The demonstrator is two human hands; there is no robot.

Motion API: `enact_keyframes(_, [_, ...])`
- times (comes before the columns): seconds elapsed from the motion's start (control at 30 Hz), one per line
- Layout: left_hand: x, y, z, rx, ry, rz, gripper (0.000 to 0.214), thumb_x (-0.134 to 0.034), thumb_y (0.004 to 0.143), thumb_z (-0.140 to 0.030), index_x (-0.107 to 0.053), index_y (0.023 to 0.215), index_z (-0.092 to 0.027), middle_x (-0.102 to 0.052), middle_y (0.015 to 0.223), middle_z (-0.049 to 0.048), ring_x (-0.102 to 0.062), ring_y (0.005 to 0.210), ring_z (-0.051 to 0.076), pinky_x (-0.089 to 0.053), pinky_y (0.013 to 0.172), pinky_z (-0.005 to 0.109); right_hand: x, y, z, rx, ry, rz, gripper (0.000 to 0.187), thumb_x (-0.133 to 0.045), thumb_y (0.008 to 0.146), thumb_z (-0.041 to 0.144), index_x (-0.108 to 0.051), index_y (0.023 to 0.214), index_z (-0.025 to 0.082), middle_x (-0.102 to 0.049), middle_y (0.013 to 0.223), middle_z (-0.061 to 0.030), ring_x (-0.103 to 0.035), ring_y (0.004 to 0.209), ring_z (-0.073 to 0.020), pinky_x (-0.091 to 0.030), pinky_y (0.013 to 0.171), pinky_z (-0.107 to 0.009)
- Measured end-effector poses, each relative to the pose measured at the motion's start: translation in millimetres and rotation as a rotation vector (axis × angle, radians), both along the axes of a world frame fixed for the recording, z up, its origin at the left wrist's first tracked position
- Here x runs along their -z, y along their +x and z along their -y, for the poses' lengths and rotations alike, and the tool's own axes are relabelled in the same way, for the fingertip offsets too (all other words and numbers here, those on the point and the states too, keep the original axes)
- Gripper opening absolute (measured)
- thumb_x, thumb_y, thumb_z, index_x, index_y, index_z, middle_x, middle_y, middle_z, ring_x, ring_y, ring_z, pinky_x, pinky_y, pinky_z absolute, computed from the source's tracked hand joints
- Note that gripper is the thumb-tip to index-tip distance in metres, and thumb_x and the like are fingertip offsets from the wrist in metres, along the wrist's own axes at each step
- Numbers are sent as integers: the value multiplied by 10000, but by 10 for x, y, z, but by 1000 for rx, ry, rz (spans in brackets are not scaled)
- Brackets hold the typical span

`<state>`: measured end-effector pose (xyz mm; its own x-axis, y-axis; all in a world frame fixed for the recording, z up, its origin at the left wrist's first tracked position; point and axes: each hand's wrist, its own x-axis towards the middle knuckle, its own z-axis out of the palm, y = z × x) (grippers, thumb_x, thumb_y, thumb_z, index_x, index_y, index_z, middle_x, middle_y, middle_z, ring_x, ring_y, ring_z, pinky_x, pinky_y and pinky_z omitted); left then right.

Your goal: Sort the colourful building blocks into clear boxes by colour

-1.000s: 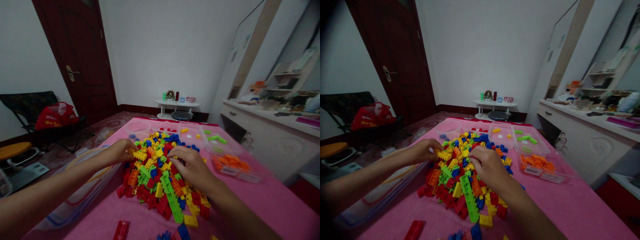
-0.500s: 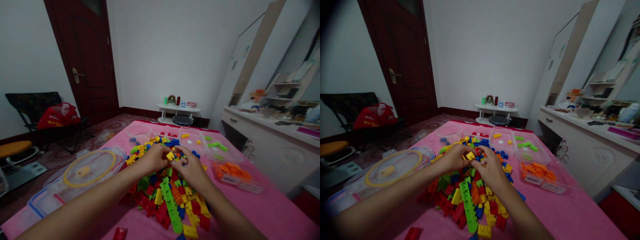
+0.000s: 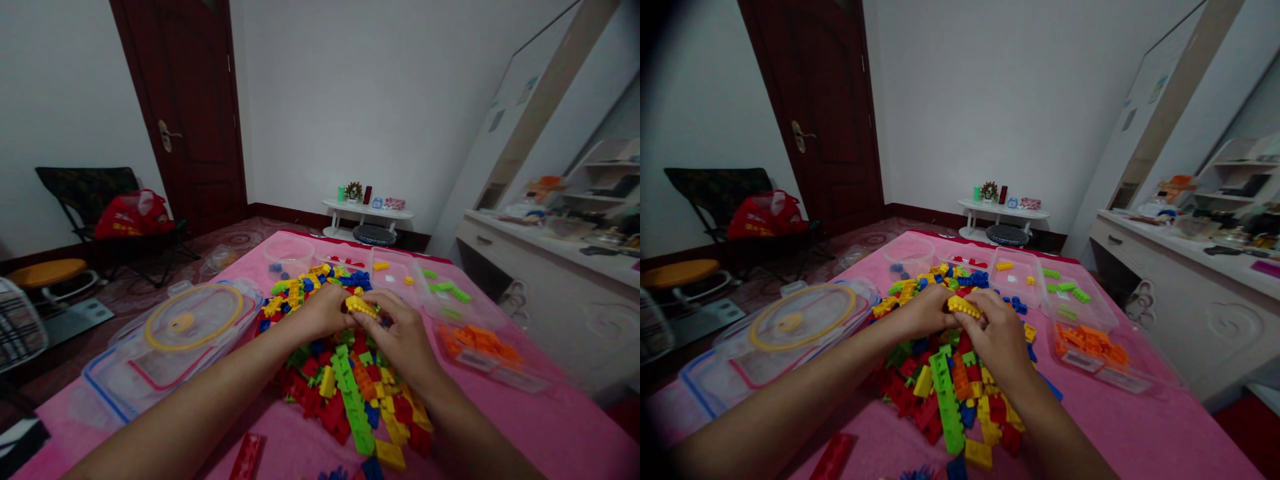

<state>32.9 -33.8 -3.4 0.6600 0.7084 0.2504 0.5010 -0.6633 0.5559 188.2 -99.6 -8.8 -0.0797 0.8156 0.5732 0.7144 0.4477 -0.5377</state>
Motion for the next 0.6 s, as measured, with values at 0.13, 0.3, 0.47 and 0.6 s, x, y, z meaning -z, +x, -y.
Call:
enact_keyframes(0.13, [-193, -211, -114, 23, -79, 74, 256, -572, 720, -305, -707, 838, -123, -665, 690, 20, -545, 593, 112, -370, 526, 189, -200, -9, 118, 79, -192, 130, 186, -574, 760, 375, -608, 771, 192, -569, 634, 7, -485, 552, -126, -311, 507, -238])
enact_keyframes(0.3, [-290, -503, -275, -99, -6, -71, 311, -621, 695, -322, -693, 933, -136, -686, 791, 42, -587, 681, 142, -423, 618, 219, -355, -211, 420, -263, -351, 327, 115, -658, 656, 217, -564, 720, 201, -588, 758, 28, -501, 659, -109, -304, 566, -215])
enact_keyframes(0.47, [-284, -664, -311, -442, 159, -374, 442, -634, 654, -461, -677, 1009, -201, -664, 1001, 97, -592, 908, 253, -436, 751, 312, -258, -330, 548, -507, -445, 491, 122, -654, 655, 179, -570, 734, 220, -600, 819, 52, -511, 685, -92, -293, 591, -211])
enact_keyframes(0.6, [-266, -688, -281, -483, 79, -526, 603, -665, 584, -513, -637, 1103, -208, -628, 1097, 139, -568, 985, 322, -436, 792, 380, -187, -237, 434, -409, -384, 529, 151, -617, 662, 136, -568, 774, 223, -606, 857, 41, -536, 759, -113, -300, 633, -221])
